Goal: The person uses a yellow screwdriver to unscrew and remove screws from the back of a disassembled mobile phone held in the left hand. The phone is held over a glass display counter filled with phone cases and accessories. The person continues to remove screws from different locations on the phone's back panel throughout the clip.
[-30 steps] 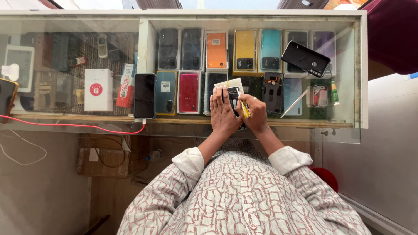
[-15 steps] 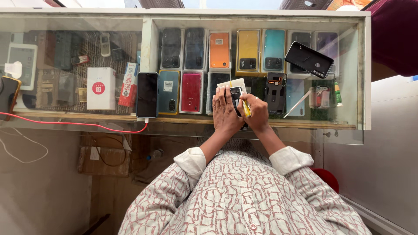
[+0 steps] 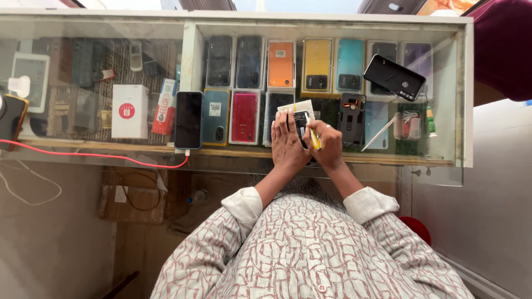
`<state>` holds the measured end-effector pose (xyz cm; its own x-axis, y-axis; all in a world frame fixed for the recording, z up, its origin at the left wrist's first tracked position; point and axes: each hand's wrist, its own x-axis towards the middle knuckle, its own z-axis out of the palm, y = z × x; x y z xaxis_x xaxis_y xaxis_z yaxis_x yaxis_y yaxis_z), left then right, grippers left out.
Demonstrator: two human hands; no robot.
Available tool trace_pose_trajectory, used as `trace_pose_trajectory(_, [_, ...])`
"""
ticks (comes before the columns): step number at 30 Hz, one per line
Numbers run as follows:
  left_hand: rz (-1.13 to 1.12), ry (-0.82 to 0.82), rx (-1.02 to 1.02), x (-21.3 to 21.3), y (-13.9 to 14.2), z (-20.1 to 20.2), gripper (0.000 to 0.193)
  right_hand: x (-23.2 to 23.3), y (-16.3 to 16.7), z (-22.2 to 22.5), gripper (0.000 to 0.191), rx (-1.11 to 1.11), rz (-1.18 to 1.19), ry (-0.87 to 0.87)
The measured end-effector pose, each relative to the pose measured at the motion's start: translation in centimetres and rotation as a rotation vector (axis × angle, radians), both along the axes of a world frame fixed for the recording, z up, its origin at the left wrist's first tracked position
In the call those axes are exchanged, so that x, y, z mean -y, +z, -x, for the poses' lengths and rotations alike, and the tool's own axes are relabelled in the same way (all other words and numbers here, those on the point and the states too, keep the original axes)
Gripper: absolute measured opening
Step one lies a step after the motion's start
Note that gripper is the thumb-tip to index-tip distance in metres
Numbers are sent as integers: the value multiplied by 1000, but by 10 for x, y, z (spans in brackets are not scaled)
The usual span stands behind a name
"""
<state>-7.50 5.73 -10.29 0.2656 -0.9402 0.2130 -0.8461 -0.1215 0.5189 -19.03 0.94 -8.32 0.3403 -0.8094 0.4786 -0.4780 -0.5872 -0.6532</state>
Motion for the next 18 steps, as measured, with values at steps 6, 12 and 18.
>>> trace_pose_trajectory(6, [-19, 3, 7, -1, 1, 0, 108, -2, 3, 1, 12, 51, 20, 30])
trace_pose_trajectory(12, [-20, 4, -16, -2, 1, 1, 110, -1, 6, 1, 14, 34, 10, 31])
trace_pose_trajectory(18, [-30, 20, -22, -1, 0, 2, 109, -1, 8, 0, 12, 28, -1, 14])
